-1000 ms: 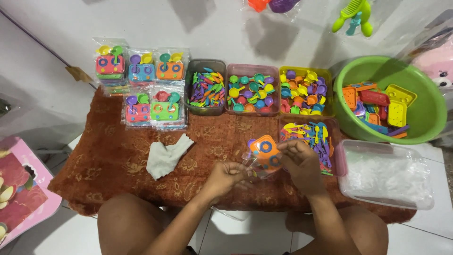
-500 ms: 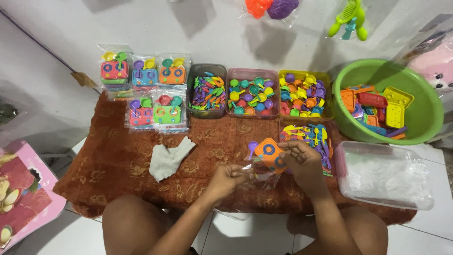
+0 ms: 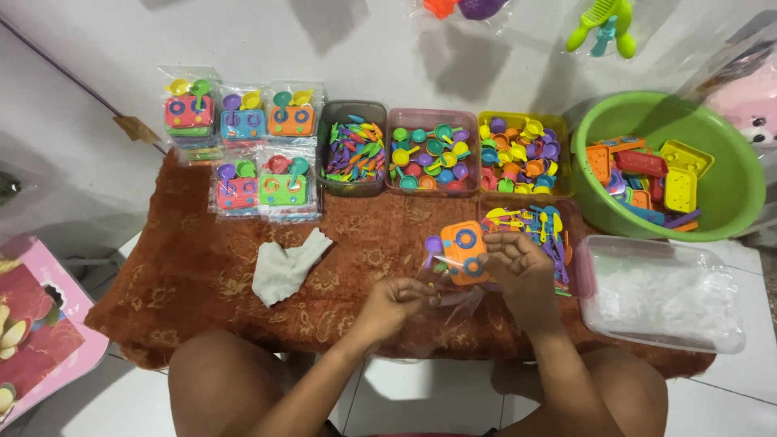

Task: Packing small colorful plastic toy components into individual plastic bags.

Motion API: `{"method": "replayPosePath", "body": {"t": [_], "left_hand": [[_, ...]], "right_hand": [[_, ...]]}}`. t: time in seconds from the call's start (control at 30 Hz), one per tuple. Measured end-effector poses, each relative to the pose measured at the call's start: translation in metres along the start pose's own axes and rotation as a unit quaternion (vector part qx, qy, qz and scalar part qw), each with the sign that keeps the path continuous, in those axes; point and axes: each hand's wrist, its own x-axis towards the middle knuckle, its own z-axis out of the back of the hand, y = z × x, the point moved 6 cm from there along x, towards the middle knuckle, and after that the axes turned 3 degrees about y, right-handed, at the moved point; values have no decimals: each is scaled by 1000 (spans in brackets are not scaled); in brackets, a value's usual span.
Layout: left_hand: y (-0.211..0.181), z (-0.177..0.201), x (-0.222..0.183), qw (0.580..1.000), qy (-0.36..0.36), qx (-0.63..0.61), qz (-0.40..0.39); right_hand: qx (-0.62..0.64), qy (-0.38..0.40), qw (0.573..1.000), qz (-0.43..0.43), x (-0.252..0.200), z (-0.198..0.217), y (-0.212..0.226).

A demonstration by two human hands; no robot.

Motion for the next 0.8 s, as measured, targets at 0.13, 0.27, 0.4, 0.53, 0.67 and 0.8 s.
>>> {"method": "replayPosePath", "body": {"t": [0.13, 0.27, 0.4, 0.53, 0.67, 0.8], "left_hand": [[0, -3, -2, 1000, 5, 13, 0], [1, -2, -3, 1000, -24, -9, 12], [1, 0, -1, 999, -34, -11, 7], [-4, -5, -6, 999, -31, -9, 15], [-3, -7, -8, 999, -21, -23, 30], [-7, -12, -8, 999, -8, -26, 32]], "right_hand": [[10, 9, 1000, -18, 0, -2, -9], [-27, 33, 999, -8, 3, 2, -4], [-56, 57, 997, 3, 0, -3, 8], [-57, 79, 995, 13, -1, -10, 11], [-66, 92, 993, 16, -5, -16, 19], [-58, 110, 992, -1, -5, -18, 21]]}}
